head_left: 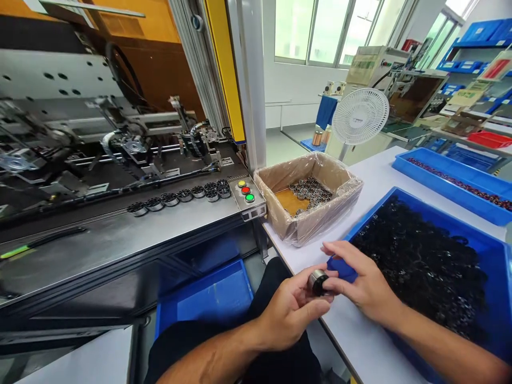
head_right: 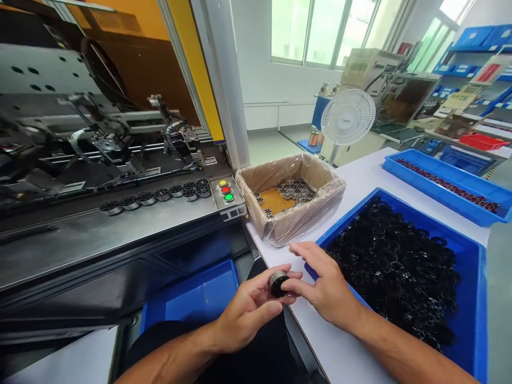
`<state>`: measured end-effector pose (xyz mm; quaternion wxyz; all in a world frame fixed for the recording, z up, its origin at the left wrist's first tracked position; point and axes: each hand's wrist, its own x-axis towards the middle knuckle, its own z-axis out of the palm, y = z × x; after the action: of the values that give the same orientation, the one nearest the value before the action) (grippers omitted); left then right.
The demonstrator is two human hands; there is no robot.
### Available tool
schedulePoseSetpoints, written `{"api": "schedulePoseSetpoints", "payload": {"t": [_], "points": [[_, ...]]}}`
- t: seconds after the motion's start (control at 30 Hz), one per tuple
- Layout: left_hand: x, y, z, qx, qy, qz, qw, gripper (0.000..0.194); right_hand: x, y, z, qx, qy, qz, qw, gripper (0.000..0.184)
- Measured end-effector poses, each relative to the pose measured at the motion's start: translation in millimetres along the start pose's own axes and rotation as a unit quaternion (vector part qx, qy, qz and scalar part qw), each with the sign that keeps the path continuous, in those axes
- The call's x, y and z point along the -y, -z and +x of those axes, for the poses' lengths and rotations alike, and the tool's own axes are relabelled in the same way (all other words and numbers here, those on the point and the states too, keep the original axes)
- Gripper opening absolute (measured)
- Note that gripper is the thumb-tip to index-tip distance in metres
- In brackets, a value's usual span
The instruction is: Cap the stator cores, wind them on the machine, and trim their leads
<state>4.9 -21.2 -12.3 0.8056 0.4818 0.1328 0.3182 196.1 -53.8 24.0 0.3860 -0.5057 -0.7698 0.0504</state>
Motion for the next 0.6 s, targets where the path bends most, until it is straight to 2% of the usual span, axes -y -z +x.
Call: {"api": "schedulePoseSetpoints", "payload": {"t": [0.17,0.23,0.3,0.4,0.5,0.6], "points": [[2,-5.2,5,-0.049,-0.002,0.012,0.999,0.046,7,-5,-3,0.029,-0.019,0.068,0.997,0.022],[1,-3.4,8,-0.043,0.005,0.003,0.999,0.046,8,-3,-2,0.054,-0.027,0.094,0.994,0.022],[-2,-0.4,9,-0.026,-0.007,0.012,1.000,0.043,7,1,1,0.090,-0.034,0.116,0.989,0.030],[-5,3.2,9,-0.004,-0.068,0.081,0.994,0.036,5,3,3,0.123,-0.027,0.127,0.984,0.028],[-6,4.2,6,-0.005,-0.107,0.172,0.979,0.034,11,-2,4,0.111,-0.010,0.110,0.988,0.019],[-7,5.6,4,-0.006,-0.133,0.245,0.960,0.036,13,2,5,0.100,0.025,0.083,0.991,0.023]]}}
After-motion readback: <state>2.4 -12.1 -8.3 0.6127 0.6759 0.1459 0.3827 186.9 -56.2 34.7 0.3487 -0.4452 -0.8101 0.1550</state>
